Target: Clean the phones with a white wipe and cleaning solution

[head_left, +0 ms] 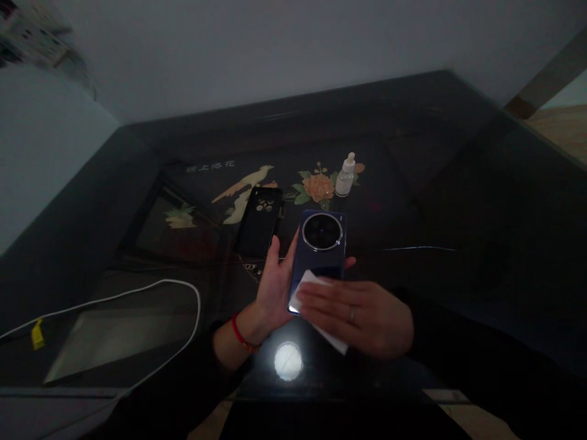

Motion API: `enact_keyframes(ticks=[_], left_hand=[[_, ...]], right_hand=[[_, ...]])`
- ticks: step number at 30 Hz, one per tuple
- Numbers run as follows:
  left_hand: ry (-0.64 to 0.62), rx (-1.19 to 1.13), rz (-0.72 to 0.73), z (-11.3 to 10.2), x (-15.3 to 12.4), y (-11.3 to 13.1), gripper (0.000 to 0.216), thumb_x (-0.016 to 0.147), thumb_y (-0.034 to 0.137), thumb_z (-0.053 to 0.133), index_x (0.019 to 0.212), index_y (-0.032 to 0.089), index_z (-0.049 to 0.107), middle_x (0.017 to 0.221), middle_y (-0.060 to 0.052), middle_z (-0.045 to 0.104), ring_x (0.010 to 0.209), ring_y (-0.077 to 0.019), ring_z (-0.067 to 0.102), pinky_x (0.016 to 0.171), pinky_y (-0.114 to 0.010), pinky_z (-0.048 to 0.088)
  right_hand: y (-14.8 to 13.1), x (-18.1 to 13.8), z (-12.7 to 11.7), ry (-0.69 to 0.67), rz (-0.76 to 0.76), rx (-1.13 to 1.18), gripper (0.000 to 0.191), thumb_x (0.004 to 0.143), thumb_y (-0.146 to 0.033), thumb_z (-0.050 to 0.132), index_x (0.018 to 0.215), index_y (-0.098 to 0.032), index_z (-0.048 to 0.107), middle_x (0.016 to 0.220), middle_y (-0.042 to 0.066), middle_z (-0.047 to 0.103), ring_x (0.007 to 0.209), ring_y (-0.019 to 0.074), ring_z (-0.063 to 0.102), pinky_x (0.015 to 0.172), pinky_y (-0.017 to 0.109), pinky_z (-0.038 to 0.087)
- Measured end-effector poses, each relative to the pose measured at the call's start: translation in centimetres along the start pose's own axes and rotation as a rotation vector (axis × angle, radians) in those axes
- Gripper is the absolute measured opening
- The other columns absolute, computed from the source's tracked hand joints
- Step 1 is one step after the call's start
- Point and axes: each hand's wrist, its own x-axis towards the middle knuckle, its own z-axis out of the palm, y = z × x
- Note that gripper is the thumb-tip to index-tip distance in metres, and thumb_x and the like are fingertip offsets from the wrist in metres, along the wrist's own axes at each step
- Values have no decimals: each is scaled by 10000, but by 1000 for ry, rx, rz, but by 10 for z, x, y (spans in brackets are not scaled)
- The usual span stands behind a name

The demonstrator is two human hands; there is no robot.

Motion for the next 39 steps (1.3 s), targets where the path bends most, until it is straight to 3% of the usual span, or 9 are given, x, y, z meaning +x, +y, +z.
enact_keyframes(ticks=[3, 9, 15, 17, 22, 28, 30, 35, 39], left_hand=[[-31, 1, 6, 1, 0, 1, 639, 914, 645, 226, 1484, 363, 276, 1425, -57, 510, 1253, -298, 515, 1050, -502, 342], [46, -24, 2, 3, -3, 3, 638, 933, 610, 159, 1490, 322, 275, 1390, -87, 535, 1211, -289, 546, 1027, -483, 376], [-132, 10, -19, 1, 0, 3, 681, 887, 691, 189, 1484, 370, 259, 1355, -112, 558, 1169, -339, 575, 988, -570, 367], [-133, 7, -17, 0, -1, 4, 683, 890, 686, 185, 1484, 358, 263, 1335, -110, 573, 1155, -330, 586, 994, -550, 371], [18, -21, 13, 1, -4, 6, 626, 940, 595, 160, 1485, 310, 274, 1347, -95, 567, 1181, -283, 568, 1019, -481, 381], [-144, 3, -8, 3, 5, 7, 686, 887, 693, 176, 1488, 367, 237, 1375, -120, 541, 1197, -345, 556, 983, -591, 362], [-146, 2, -2, 0, 3, 7, 695, 887, 693, 189, 1491, 353, 241, 1356, -131, 556, 1178, -345, 570, 983, -583, 364], [6, -16, 36, -4, -3, 7, 624, 945, 589, 187, 1484, 293, 294, 1330, -95, 584, 1164, -277, 582, 1016, -468, 387], [-58, 15, 12, 3, 1, 9, 667, 909, 658, 180, 1486, 335, 275, 1352, -102, 564, 1154, -311, 589, 986, -527, 395]], right_hand=[[-6, 2, 4, -11, -125, 71, 309, 964, -113, 398, 1131, -5, 634, 1188, 155, 675, 1215, 252, 570, 1025, 369, 505], [10, -7, -6, 77, 184, -103, 332, 956, -72, 401, 1241, 5, 552, 1275, 197, 611, 1325, 250, 453, 1044, 424, 485], [-2, 2, -4, 27, -87, 63, 300, 966, -99, 391, 1112, -19, 641, 1175, 136, 685, 1224, 234, 563, 1041, 356, 494], [1, 1, -6, 35, -31, 30, 311, 965, -91, 382, 1143, -10, 624, 1195, 148, 673, 1240, 236, 548, 1042, 362, 493], [15, -6, -11, 115, 200, -110, 317, 945, -99, 454, 1226, -6, 566, 1237, 208, 635, 1301, 254, 485, 1038, 444, 491], [-2, 1, -5, 63, -93, 51, 268, 943, -104, 443, 1087, -33, 658, 1144, 121, 702, 1197, 224, 587, 1031, 342, 501], [1, -1, -6, 59, -44, 25, 289, 947, -93, 418, 1116, -25, 642, 1167, 133, 690, 1223, 224, 565, 1034, 351, 498], [16, -7, -10, 130, 207, -101, 344, 937, -120, 469, 1254, -14, 551, 1244, 216, 628, 1302, 261, 483, 1032, 461, 493], [6, -1, -8, 81, 19, -5, 306, 954, -112, 406, 1144, -4, 620, 1172, 173, 680, 1244, 256, 545, 1018, 405, 513]])
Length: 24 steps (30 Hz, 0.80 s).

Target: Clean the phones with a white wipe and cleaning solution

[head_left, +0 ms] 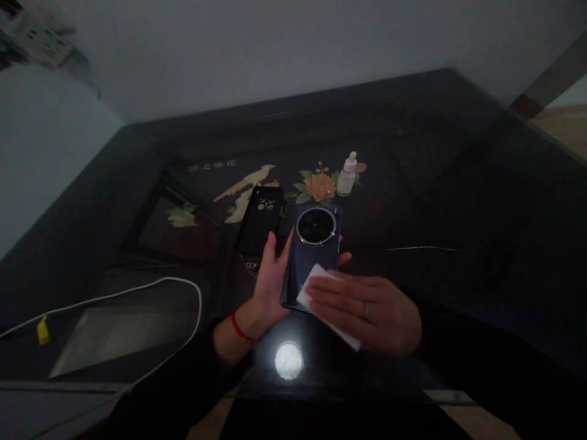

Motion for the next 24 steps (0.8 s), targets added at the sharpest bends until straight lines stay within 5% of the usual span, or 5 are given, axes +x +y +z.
enact_keyframes(ticks=[3, 9, 17, 22, 24], left_hand=[[-62, 10, -9, 1, 2, 1, 695, 880, 700, 207, 1486, 363, 258, 1362, -113, 554, 1154, -337, 588, 977, -565, 382], [23, -39, -24, -7, -8, -2, 614, 926, 628, 182, 1474, 371, 283, 1317, -79, 594, 1122, -308, 604, 978, -569, 389], [-99, -22, 2, -6, 3, 0, 696, 896, 675, 211, 1480, 306, 300, 1322, -127, 583, 1131, -317, 607, 1013, -510, 372], [18, -37, 19, -12, -4, 0, 616, 938, 597, 227, 1478, 309, 291, 1323, -91, 589, 1162, -283, 584, 1018, -499, 379], [19, -32, 16, -10, -3, 0, 612, 939, 595, 221, 1475, 311, 302, 1345, -83, 573, 1189, -284, 563, 1027, -493, 375]], right_hand=[[-4, 1, 0, -34, -98, 43, 296, 952, -94, 403, 1110, -8, 637, 1159, 148, 692, 1211, 239, 574, 1029, 371, 505], [17, -11, -6, 54, 218, -148, 380, 917, -100, 491, 1287, -23, 530, 1290, 201, 601, 1322, 255, 462, 1081, 466, 446], [6, -2, -4, -28, -99, 43, 306, 951, -103, 401, 1133, -7, 627, 1184, 152, 679, 1255, 242, 534, 1049, 383, 488], [15, -9, -7, 37, 153, -106, 348, 931, -139, 476, 1235, 10, 556, 1255, 214, 623, 1318, 254, 466, 1067, 461, 459], [13, -8, -6, 35, 140, -115, 339, 940, -145, 456, 1220, 11, 567, 1238, 215, 633, 1307, 257, 480, 1055, 461, 470]])
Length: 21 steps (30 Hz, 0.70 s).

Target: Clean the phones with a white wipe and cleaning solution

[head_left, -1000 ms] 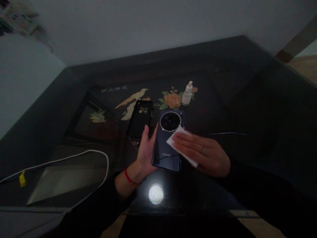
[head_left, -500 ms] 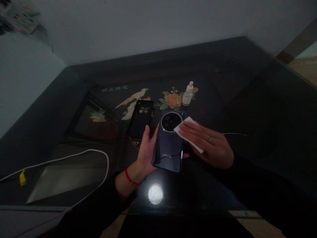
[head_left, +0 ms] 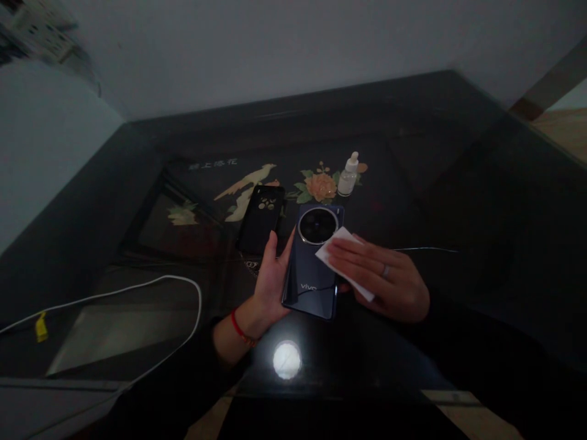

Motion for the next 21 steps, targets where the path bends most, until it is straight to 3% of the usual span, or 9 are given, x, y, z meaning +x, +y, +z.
enact_keyframes(ticks=[5, 10, 12, 16, 21], left_hand=[[-16, 19, -16, 13, 6, -2, 637, 928, 624, 198, 1478, 322, 303, 1394, -71, 533, 1217, -294, 542, 1041, -491, 364], [39, 26, -7, 13, 2, -6, 611, 947, 583, 187, 1487, 317, 290, 1366, -74, 559, 1150, -271, 589, 1010, -457, 406], [42, 26, -6, 12, 3, -7, 614, 947, 582, 183, 1491, 315, 281, 1368, -75, 560, 1141, -267, 596, 1007, -452, 409], [18, 52, -8, 12, 6, -8, 626, 937, 602, 233, 1495, 321, 268, 1385, -61, 551, 1182, -271, 576, 1032, -456, 387], [47, 77, -24, 12, 3, -11, 604, 951, 580, 187, 1496, 329, 262, 1401, -55, 539, 1219, -246, 556, 1072, -430, 355]], right_hand=[[-14, 6, 3, -68, -241, 105, 314, 956, -97, 379, 1128, -26, 632, 1169, 134, 690, 1220, 227, 568, 1030, 364, 503], [-8, 2, 4, -45, -25, -31, 334, 962, -139, 413, 1207, 16, 577, 1252, 212, 624, 1318, 268, 462, 1045, 448, 482], [-9, 2, 5, -56, -38, -21, 323, 952, -121, 424, 1198, 9, 587, 1249, 203, 628, 1299, 276, 485, 1038, 447, 489], [-16, 6, 8, -103, -233, 102, 308, 953, -90, 393, 1135, -12, 629, 1182, 145, 681, 1193, 254, 588, 1017, 395, 516], [-15, 6, 10, -87, -57, -28, 333, 947, -65, 396, 1218, 4, 577, 1276, 189, 612, 1304, 266, 478, 1048, 434, 481]])
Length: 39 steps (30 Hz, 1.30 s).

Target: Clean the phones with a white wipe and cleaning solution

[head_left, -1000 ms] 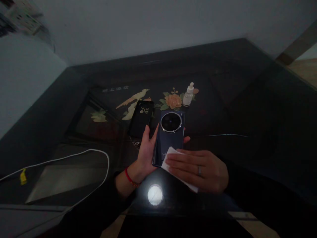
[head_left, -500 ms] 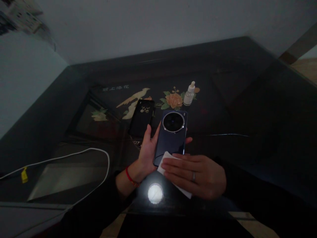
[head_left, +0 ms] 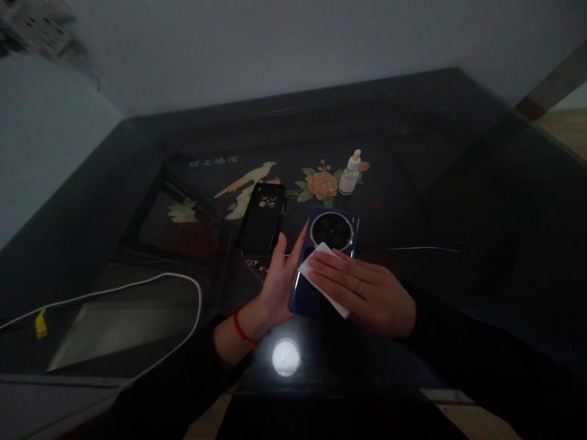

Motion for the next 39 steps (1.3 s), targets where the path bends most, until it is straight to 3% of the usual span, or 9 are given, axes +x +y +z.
enact_keyframes(ticks=[6, 12, 17, 22, 29, 39], left_hand=[[-147, 26, -49, 0, 0, -5, 651, 907, 660, 225, 1501, 397, 182, 1420, -58, 520, 1238, -286, 546, 1080, -485, 325], [-111, 37, -14, -7, -3, -7, 603, 945, 590, 230, 1491, 339, 272, 1432, -54, 510, 1260, -234, 527, 1100, -392, 315], [-173, 29, -41, -4, -5, -8, 627, 927, 627, 209, 1495, 363, 241, 1394, -58, 548, 1225, -253, 557, 1082, -426, 328], [-165, 29, -1, -8, -4, -11, 642, 925, 612, 287, 1483, 295, 311, 1368, -64, 568, 1232, -236, 541, 1082, -376, 336], [-318, 127, -101, -7, -8, -10, 614, 888, 676, 249, 1461, 456, 256, 1522, -48, 385, 1202, -343, 557, 987, -597, 382], [-317, 122, -74, -7, -8, -10, 624, 887, 673, 261, 1472, 467, 189, 1552, -49, 328, 1207, -358, 545, 970, -631, 386]], right_hand=[[-3, 1, 2, -26, -174, 121, 319, 961, -105, 388, 1174, -15, 608, 1200, 136, 673, 1237, 236, 552, 1028, 367, 504], [3, -2, -1, 0, 6, -30, 338, 949, -71, 401, 1234, 10, 562, 1285, 198, 602, 1318, 266, 458, 1054, 425, 474], [-3, 0, 4, -9, -179, 95, 313, 957, -91, 391, 1165, -8, 610, 1209, 156, 664, 1280, 241, 507, 1031, 372, 502], [11, -2, -7, 54, 16, -44, 342, 946, -77, 408, 1244, 12, 552, 1287, 201, 602, 1350, 253, 417, 1082, 426, 446], [38, -14, -27, 246, 294, -62, 472, 904, -98, 500, 1374, -145, 489, 1327, 134, 591, 1296, 261, 498, 1088, 483, 436], [33, -15, -27, 247, 277, -51, 508, 876, -61, 516, 1376, -139, 478, 1275, 146, 627, 1275, 252, 521, 1062, 493, 462]])
